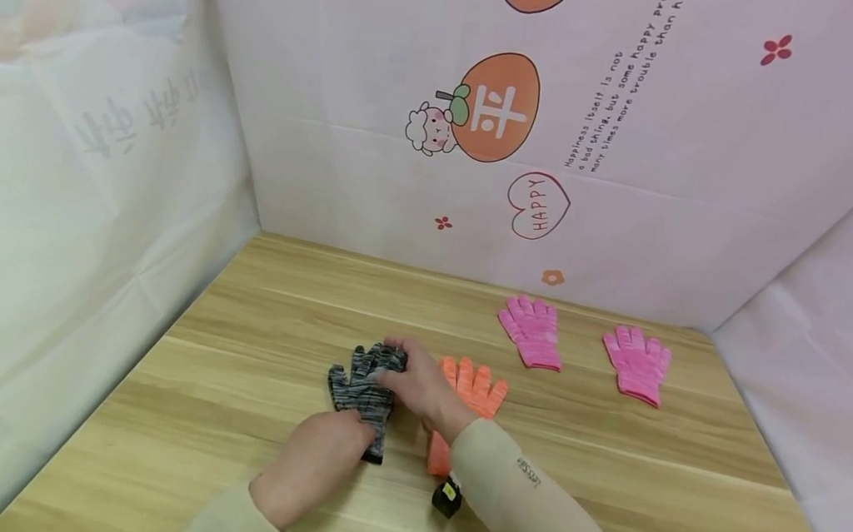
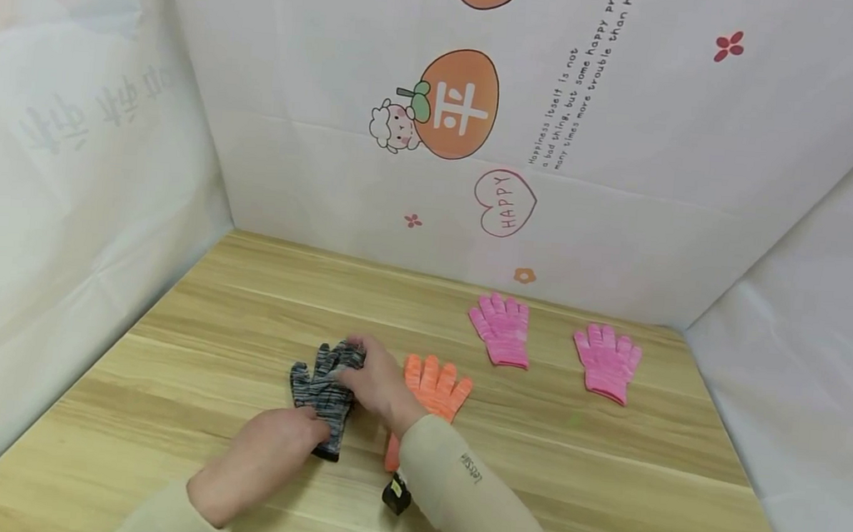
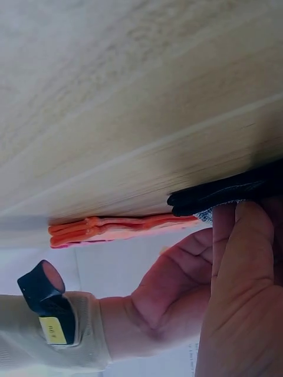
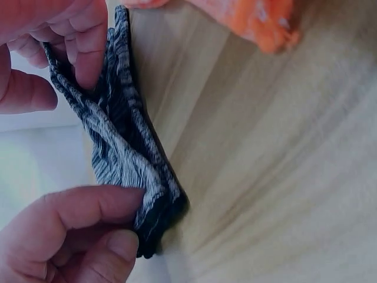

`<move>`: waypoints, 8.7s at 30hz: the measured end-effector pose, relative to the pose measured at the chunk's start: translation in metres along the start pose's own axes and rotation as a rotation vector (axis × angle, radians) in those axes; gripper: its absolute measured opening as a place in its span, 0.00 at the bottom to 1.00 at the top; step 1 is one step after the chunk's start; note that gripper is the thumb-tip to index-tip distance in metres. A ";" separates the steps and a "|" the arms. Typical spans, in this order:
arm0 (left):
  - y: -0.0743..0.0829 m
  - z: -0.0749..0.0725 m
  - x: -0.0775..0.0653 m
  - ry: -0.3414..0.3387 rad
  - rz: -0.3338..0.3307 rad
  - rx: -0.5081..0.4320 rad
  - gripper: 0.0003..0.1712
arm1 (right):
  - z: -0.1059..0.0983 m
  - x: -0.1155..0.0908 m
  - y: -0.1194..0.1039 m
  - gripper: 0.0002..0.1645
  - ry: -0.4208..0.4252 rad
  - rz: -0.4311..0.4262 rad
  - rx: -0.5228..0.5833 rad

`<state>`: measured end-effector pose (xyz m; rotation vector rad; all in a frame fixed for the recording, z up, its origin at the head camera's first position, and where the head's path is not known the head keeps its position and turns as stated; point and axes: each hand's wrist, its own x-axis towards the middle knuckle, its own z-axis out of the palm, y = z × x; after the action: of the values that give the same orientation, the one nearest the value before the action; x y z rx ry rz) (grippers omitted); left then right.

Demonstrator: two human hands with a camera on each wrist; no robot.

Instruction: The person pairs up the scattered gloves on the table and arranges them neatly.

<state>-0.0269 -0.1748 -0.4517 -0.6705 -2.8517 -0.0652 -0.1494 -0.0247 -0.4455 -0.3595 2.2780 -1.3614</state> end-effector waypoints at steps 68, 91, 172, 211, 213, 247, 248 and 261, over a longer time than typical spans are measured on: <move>0.016 0.002 -0.002 -0.029 -0.094 -0.042 0.09 | -0.013 0.044 -0.004 0.22 -0.058 -0.121 -0.751; 0.018 0.003 -0.002 -0.005 -0.113 0.019 0.10 | -0.025 0.039 -0.005 0.17 -0.091 -0.153 -0.769; 0.022 0.009 -0.006 0.089 -0.119 0.108 0.10 | 0.027 0.067 -0.023 0.13 0.024 -0.176 -0.988; 0.024 0.003 -0.007 0.015 -0.142 0.016 0.08 | 0.007 0.056 -0.021 0.14 -0.055 -0.144 -0.891; 0.025 0.003 -0.007 0.009 -0.142 0.017 0.08 | 0.010 0.058 -0.018 0.15 -0.045 -0.151 -0.898; 0.030 0.006 -0.005 0.024 -0.140 0.026 0.05 | -0.041 0.042 -0.015 0.18 -0.011 -0.032 -0.721; 0.030 0.005 -0.005 0.016 -0.142 0.016 0.05 | -0.044 0.039 -0.013 0.19 -0.029 -0.019 -0.721; 0.030 0.001 -0.004 -0.029 -0.146 -0.026 0.05 | -0.038 0.028 0.004 0.05 -0.051 0.019 -0.751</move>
<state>-0.0105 -0.1497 -0.4535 -0.4709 -2.9287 -0.1156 -0.1928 -0.0063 -0.4402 -0.5903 2.6597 -0.4246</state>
